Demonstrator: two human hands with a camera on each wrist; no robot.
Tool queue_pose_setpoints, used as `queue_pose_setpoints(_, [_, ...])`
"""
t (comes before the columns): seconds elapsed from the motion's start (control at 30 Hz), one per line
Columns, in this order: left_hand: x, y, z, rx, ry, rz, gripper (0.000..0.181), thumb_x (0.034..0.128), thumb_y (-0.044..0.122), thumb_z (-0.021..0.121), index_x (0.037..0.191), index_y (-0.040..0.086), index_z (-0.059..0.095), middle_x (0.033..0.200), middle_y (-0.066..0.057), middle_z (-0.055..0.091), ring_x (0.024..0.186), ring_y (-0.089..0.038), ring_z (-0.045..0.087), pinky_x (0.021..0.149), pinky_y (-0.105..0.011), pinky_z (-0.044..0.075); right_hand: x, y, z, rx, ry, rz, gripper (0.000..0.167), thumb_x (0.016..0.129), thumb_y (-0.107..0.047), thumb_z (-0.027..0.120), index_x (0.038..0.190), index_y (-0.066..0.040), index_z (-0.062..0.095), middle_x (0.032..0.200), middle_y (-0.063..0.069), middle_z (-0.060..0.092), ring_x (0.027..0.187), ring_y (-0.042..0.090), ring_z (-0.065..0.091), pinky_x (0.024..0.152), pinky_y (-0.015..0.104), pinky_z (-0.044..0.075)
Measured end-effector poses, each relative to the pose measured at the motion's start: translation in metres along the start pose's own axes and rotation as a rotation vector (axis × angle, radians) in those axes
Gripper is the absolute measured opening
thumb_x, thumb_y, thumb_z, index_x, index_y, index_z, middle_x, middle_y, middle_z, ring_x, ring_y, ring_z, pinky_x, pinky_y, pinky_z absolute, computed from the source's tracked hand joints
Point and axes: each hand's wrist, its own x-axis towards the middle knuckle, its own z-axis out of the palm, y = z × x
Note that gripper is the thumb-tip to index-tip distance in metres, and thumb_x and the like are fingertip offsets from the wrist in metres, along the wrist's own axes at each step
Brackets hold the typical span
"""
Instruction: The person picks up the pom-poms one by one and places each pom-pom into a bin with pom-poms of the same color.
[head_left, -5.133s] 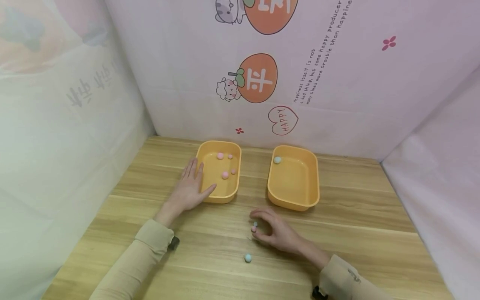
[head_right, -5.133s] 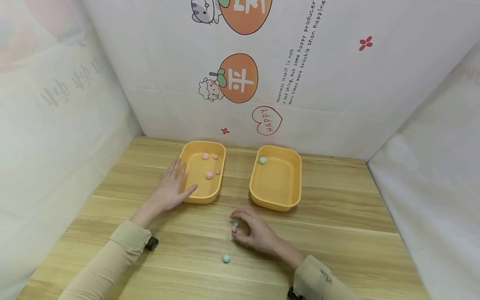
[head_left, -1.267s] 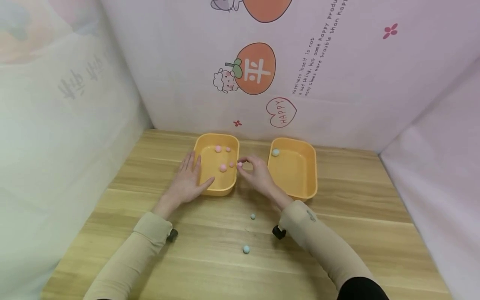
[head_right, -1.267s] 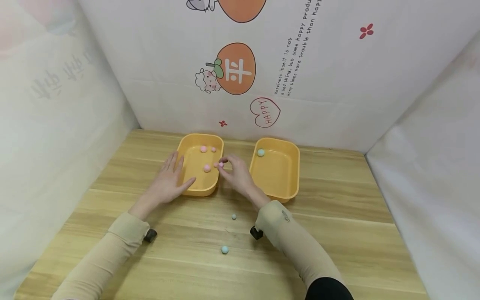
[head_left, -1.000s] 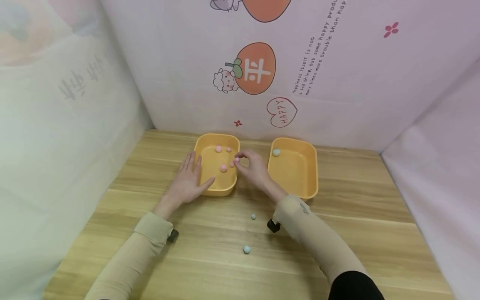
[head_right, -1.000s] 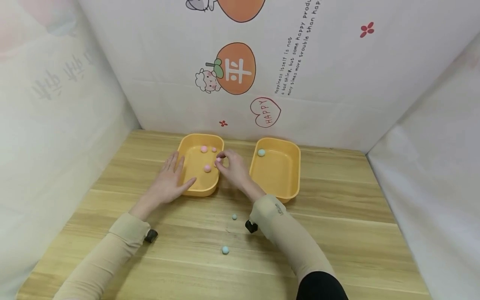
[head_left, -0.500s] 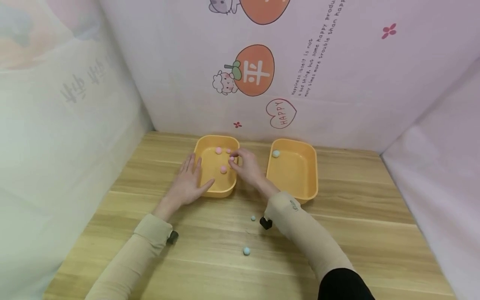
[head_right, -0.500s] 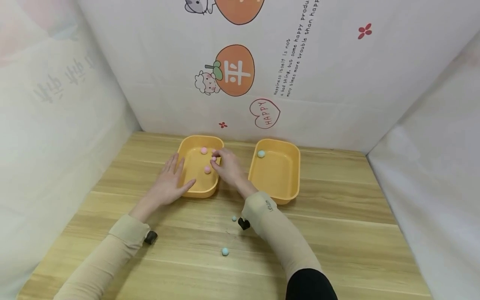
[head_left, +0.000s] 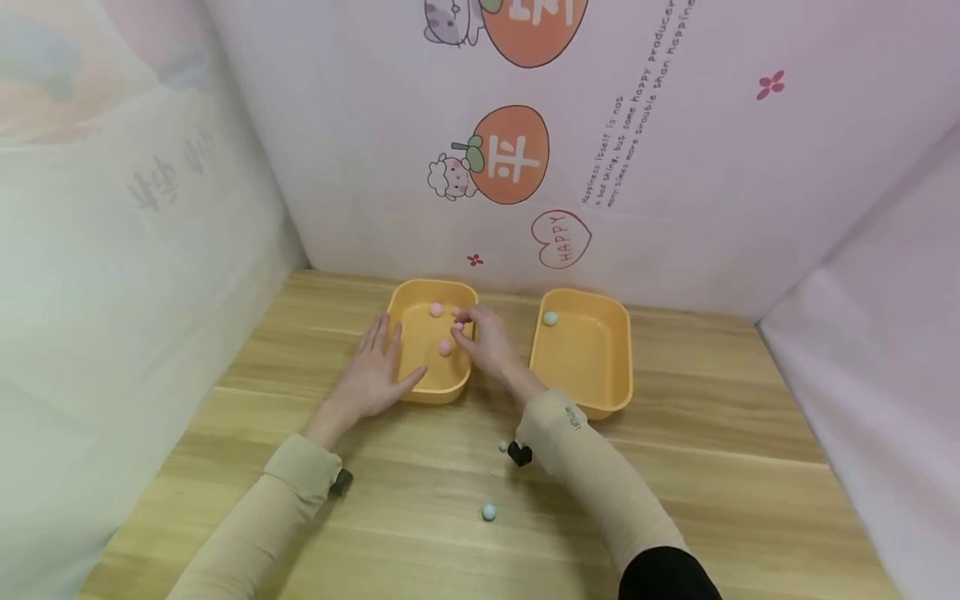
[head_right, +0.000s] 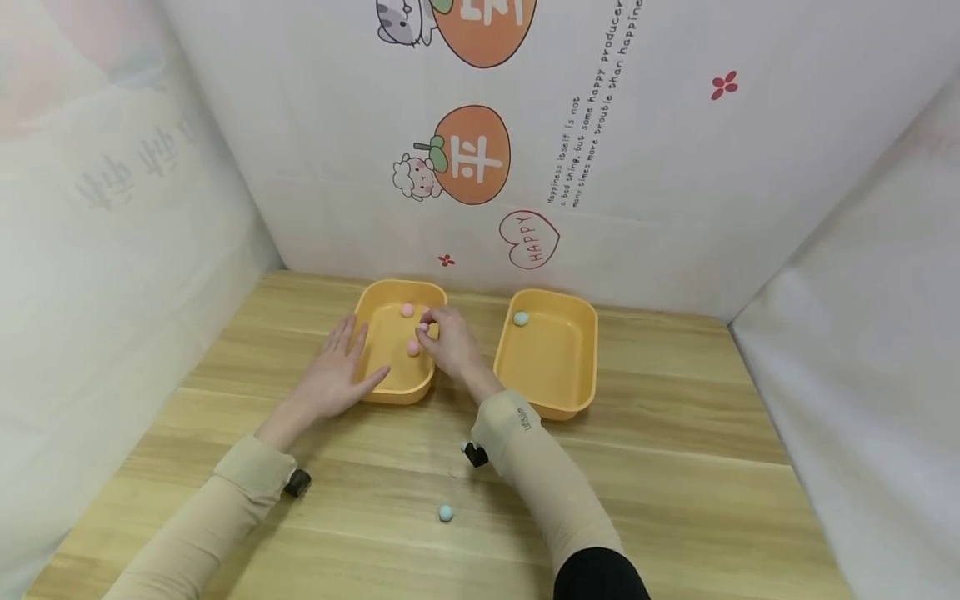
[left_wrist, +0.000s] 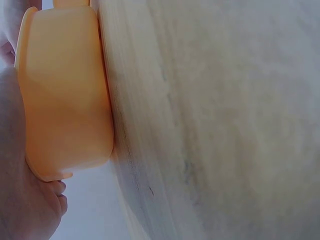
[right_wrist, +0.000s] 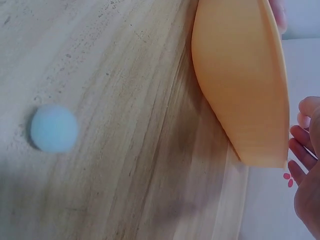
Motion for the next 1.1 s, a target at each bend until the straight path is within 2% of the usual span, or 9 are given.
queue_pose_setpoints(0.13, [-0.002, 0.0, 0.002, -0.002, -0.002, 0.005, 0.105, 0.1081, 0.07, 0.046, 0.172, -0.008, 0.017, 0.182, -0.034, 0.004, 0.172, -0.048, 0.004, 0.143, -0.06, 0.011, -0.002, 0.004, 0.005, -0.005, -0.007, 0.015, 0.014, 0.103, -0.009, 0.075, 0.112, 0.002, 0.075, 0.121, 0.019, 0.075, 0.122, 0.037, 0.068, 0.109, 0.048, 0.059])
queue_pose_setpoints(0.3, [-0.002, 0.001, 0.003, 0.003, -0.007, -0.002, 0.105, 0.1082, 0.07, 0.045, 0.172, -0.008, 0.017, 0.182, -0.034, 0.005, 0.172, -0.049, 0.005, 0.142, -0.061, 0.013, -0.006, 0.008, 0.003, 0.008, 0.01, 0.014, 0.025, 0.102, -0.01, 0.076, 0.123, 0.005, 0.074, 0.129, 0.022, 0.073, 0.129, 0.04, 0.065, 0.115, 0.052, 0.057])
queue_pose_setpoints(0.43, [0.0, 0.002, 0.004, 0.002, -0.005, -0.003, 0.105, 0.1085, 0.072, 0.042, 0.173, -0.007, 0.016, 0.182, -0.034, 0.004, 0.172, -0.049, 0.004, 0.142, -0.061, 0.012, -0.015, 0.011, -0.011, -0.037, 0.063, -0.07, 0.026, 0.101, -0.01, 0.077, 0.122, 0.005, 0.074, 0.131, 0.024, 0.072, 0.13, 0.042, 0.065, 0.117, 0.055, 0.054])
queue_pose_setpoints(0.57, [0.002, 0.002, 0.004, -0.006, -0.01, -0.003, 0.106, 0.1084, 0.073, 0.04, 0.173, -0.006, 0.014, 0.182, -0.033, 0.002, 0.173, -0.048, 0.001, 0.142, -0.06, 0.01, -0.034, 0.014, -0.035, -0.127, 0.11, -0.178, 0.024, 0.1, -0.009, 0.077, 0.12, 0.003, 0.075, 0.132, 0.024, 0.071, 0.129, 0.043, 0.065, 0.117, 0.057, 0.054])
queue_pose_setpoints(0.67, [0.002, 0.001, 0.004, -0.006, -0.002, -0.007, 0.106, 0.1083, 0.073, 0.04, 0.173, -0.007, 0.015, 0.182, -0.033, 0.002, 0.173, -0.048, 0.001, 0.142, -0.06, 0.009, -0.05, 0.016, -0.053, -0.174, 0.122, -0.22, 0.026, 0.101, -0.01, 0.078, 0.123, 0.003, 0.073, 0.134, 0.024, 0.07, 0.13, 0.042, 0.064, 0.117, 0.057, 0.053])
queue_pose_setpoints(0.8, [0.001, 0.0, 0.003, -0.012, 0.001, -0.014, 0.105, 0.1082, 0.072, 0.042, 0.173, -0.007, 0.016, 0.182, -0.032, 0.002, 0.173, -0.047, 0.001, 0.143, -0.059, 0.009, -0.07, 0.025, -0.07, -0.243, 0.121, -0.242, 0.034, 0.102, -0.013, 0.078, 0.131, 0.002, 0.07, 0.138, 0.024, 0.068, 0.132, 0.043, 0.064, 0.116, 0.059, 0.054])
queue_pose_setpoints(0.97, [0.001, 0.001, 0.002, -0.007, 0.001, -0.014, 0.104, 0.1086, 0.071, 0.043, 0.173, -0.007, 0.017, 0.182, -0.033, 0.003, 0.173, -0.048, 0.003, 0.142, -0.06, 0.011, -0.093, 0.042, -0.084, -0.355, 0.103, -0.309, 0.047, 0.102, -0.016, 0.078, 0.143, 0.003, 0.065, 0.146, 0.028, 0.064, 0.137, 0.048, 0.061, 0.119, 0.066, 0.051])
queue_pose_setpoints(1.1, [0.001, 0.002, 0.001, -0.008, -0.002, -0.01, 0.104, 0.1089, 0.071, 0.043, 0.172, -0.008, 0.017, 0.182, -0.033, 0.002, 0.173, -0.048, 0.002, 0.142, -0.061, 0.01, -0.11, 0.055, -0.093, -0.382, 0.071, -0.289, 0.058, 0.103, -0.021, 0.076, 0.152, 0.003, 0.058, 0.156, 0.031, 0.057, 0.147, 0.052, 0.054, 0.124, 0.069, 0.044])
